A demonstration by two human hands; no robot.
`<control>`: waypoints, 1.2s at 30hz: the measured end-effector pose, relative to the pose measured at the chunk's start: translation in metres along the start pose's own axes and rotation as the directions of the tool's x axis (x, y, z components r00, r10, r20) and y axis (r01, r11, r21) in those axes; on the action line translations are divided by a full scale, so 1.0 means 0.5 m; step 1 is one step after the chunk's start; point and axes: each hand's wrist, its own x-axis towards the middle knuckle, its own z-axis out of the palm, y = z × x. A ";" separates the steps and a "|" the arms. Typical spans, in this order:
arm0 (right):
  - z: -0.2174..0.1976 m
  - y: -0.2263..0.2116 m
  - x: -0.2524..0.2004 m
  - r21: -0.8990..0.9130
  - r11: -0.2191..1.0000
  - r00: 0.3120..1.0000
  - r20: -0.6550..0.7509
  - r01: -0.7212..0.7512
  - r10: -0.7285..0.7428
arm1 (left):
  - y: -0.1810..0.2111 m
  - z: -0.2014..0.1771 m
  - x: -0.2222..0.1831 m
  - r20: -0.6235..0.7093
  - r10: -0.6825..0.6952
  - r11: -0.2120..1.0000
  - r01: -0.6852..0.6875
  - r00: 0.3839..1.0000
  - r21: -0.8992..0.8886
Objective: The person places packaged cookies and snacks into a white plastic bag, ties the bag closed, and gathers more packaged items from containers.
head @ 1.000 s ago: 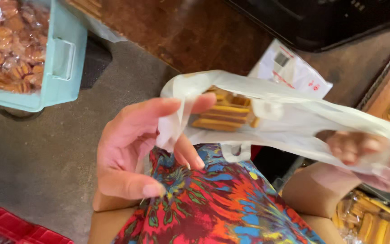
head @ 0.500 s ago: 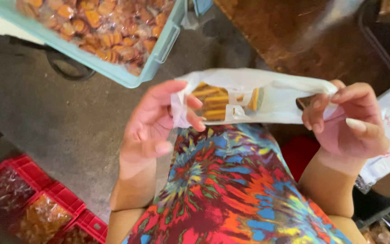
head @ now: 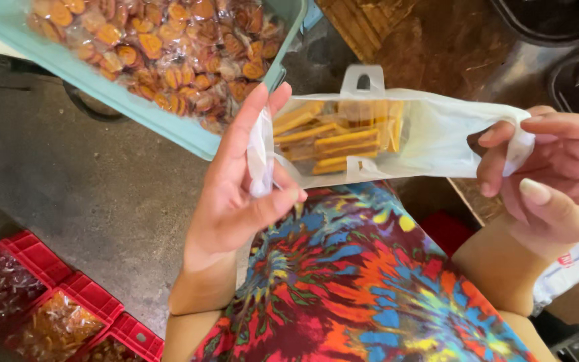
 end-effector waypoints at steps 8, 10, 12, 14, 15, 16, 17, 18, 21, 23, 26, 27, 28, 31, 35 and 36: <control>-0.105 -0.016 0.202 0.074 0.993 0.758 0.652 -0.093 0.022 | 0.080 0.069 0.080 -0.216 -0.035 0.977 0.079 0.976 0.198; -0.106 -0.009 0.247 0.038 0.995 0.674 0.738 -0.095 0.036 | 0.075 0.078 0.092 -0.302 0.028 0.973 0.042 0.953 0.226; -0.099 0.001 0.293 -0.024 0.999 0.621 0.783 0.033 -0.001 | 0.077 0.077 0.112 -0.303 0.133 0.950 -0.035 0.944 0.311; -0.095 0.011 0.311 -0.039 0.999 0.654 0.757 0.026 0.012 | 0.083 0.074 0.121 -0.346 0.146 0.938 -0.018 0.927 0.347; -0.093 0.016 0.324 -0.063 0.996 0.685 0.728 0.066 0.001 | 0.083 0.065 0.130 -0.360 0.163 0.929 -0.020 0.918 0.370; -0.083 0.023 0.329 -0.059 0.996 0.678 0.735 0.073 -0.006 | 0.083 0.069 0.134 -0.361 0.175 0.926 -0.029 0.916 0.376; -0.067 0.031 0.336 -0.016 0.997 0.765 0.643 0.074 -0.046 | 0.085 0.073 0.145 -0.397 0.204 0.925 -0.044 0.895 0.377; -0.053 0.034 0.351 0.028 0.997 0.838 0.539 0.078 -0.081 | 0.089 0.070 0.158 -0.414 0.224 0.924 -0.056 0.883 0.379; -0.019 0.043 0.377 0.048 0.989 0.921 0.361 0.137 -0.145 | 0.093 0.055 0.177 -0.400 0.274 0.912 -0.104 0.874 0.398; -0.005 0.054 0.411 0.064 0.982 0.959 0.212 0.178 -0.188 | 0.101 0.030 0.202 -0.344 0.319 0.884 -0.147 0.883 0.444; -0.019 0.061 0.425 0.006 0.969 0.963 0.106 0.248 -0.247 | 0.111 0.004 0.246 -0.255 0.353 0.860 -0.204 0.900 0.469; -0.037 0.068 0.431 -0.028 0.963 0.960 0.093 0.267 -0.264 | 0.117 -0.002 0.262 -0.235 0.350 0.861 -0.213 0.907 0.461; -0.063 0.079 0.433 -0.062 0.956 0.957 0.080 0.285 -0.280 | 0.123 -0.008 0.279 -0.214 0.346 0.863 -0.221 0.913 0.453; -0.189 0.160 0.493 -0.496 0.863 0.951 -0.210 0.098 -0.228 | 0.131 -0.006 0.316 -0.126 0.353 0.868 -0.274 0.927 0.414; -0.287 0.387 0.574 -0.961 0.259 0.988 -0.126 -0.098 -0.094 | 0.150 0.012 0.317 -0.087 0.344 0.885 -0.292 0.935 0.363; -0.295 0.442 0.578 -0.990 0.117 0.996 -0.088 -0.084 -0.023 | 0.155 0.012 0.321 -0.080 0.339 0.890 -0.292 0.937 0.351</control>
